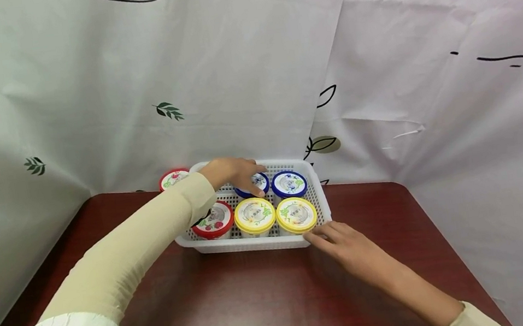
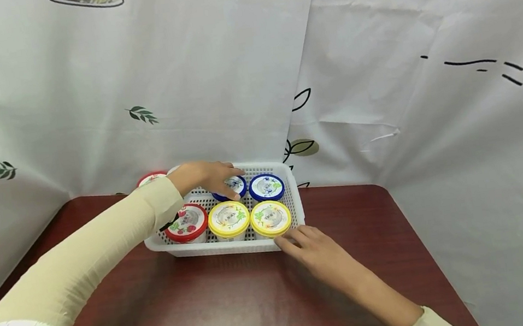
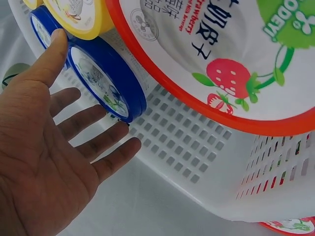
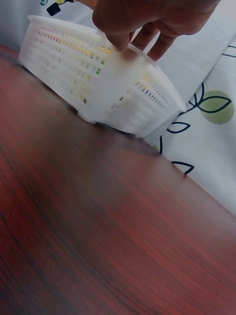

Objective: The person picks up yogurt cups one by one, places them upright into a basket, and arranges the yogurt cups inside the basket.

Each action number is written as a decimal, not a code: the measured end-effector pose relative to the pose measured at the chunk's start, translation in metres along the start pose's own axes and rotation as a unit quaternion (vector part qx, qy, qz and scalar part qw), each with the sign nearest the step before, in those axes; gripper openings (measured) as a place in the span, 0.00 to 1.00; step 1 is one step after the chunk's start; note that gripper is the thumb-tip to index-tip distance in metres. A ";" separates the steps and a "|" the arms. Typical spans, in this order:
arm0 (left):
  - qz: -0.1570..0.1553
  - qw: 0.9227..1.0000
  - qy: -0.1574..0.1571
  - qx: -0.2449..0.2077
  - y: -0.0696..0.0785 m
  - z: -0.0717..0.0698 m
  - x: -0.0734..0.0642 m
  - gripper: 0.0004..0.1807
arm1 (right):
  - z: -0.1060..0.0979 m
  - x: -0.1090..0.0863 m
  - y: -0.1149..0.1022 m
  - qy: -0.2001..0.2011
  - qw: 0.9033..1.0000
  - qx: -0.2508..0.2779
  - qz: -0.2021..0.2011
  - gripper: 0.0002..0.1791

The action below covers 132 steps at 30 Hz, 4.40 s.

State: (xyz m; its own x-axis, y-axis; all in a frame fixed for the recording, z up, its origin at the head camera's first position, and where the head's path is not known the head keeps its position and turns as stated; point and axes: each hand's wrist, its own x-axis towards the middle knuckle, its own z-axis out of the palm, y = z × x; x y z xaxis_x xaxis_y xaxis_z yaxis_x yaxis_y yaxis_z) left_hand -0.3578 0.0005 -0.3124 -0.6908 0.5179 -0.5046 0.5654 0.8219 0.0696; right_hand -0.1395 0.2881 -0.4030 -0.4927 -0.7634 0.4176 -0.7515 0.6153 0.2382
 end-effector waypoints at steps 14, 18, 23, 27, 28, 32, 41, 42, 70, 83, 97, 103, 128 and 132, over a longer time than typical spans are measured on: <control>0.012 1.000 0.014 0.017 0.000 0.002 -0.016 0.52 | 0.001 0.000 -0.002 0.000 1.000 0.004 0.004 0.27; 0.022 0.999 0.022 0.014 0.000 0.002 -0.022 0.51 | 0.001 0.000 -0.001 0.007 1.000 0.007 0.001 0.27; 0.024 0.999 0.021 0.010 -0.004 0.002 -0.028 0.50 | 0.003 0.000 -0.002 0.007 1.000 0.007 -0.001 0.28; 0.018 1.000 0.017 0.007 -0.008 0.001 -0.034 0.50 | 0.002 0.000 -0.002 0.003 1.000 0.005 0.002 0.29; 0.016 1.000 0.016 0.004 -0.010 0.001 -0.035 0.50 | 0.002 0.000 -0.002 0.002 1.000 0.004 0.002 0.29; 0.012 1.000 0.013 0.002 -0.015 0.000 -0.041 0.51 | 0.001 0.000 -0.002 -0.002 1.000 0.004 0.005 0.30; 0.007 1.000 0.013 0.009 -0.024 0.005 -0.046 0.49 | -0.001 0.001 -0.003 -0.012 1.000 0.005 0.007 0.33; 0.007 1.000 0.014 0.006 -0.025 0.005 -0.047 0.49 | -0.001 0.001 -0.003 -0.013 1.000 0.006 0.008 0.32; -0.045 0.997 0.043 -0.040 -0.079 0.013 -0.077 0.47 | 0.005 0.000 -0.002 -0.001 1.000 0.019 0.012 0.32; -0.054 0.994 0.086 -0.050 -0.109 0.011 -0.101 0.44 | 0.006 0.000 -0.001 0.005 1.000 0.021 0.011 0.31; -0.096 0.989 0.081 -0.072 -0.142 0.026 -0.106 0.45 | 0.005 0.001 -0.003 0.003 1.000 0.019 0.013 0.31; -0.099 0.989 0.076 -0.076 -0.145 0.029 -0.105 0.43 | 0.005 0.001 -0.003 0.002 1.000 0.019 0.013 0.31; -0.078 0.991 0.063 -0.084 -0.153 0.049 -0.091 0.48 | 0.003 0.001 -0.005 -0.004 1.000 0.018 0.017 0.32; -0.081 0.991 0.065 -0.080 -0.152 0.049 -0.090 0.48 | 0.003 0.001 -0.005 -0.003 1.000 0.016 0.018 0.32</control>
State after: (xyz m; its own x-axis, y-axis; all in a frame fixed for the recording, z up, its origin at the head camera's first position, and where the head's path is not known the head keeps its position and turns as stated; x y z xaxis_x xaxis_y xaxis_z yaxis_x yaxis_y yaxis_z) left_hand -0.3595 -0.1832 -0.3194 -0.8253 0.3930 -0.4055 0.3705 0.9188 0.1364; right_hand -0.1379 0.2833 -0.4066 -0.5223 -0.7422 0.4199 -0.7469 0.6358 0.1949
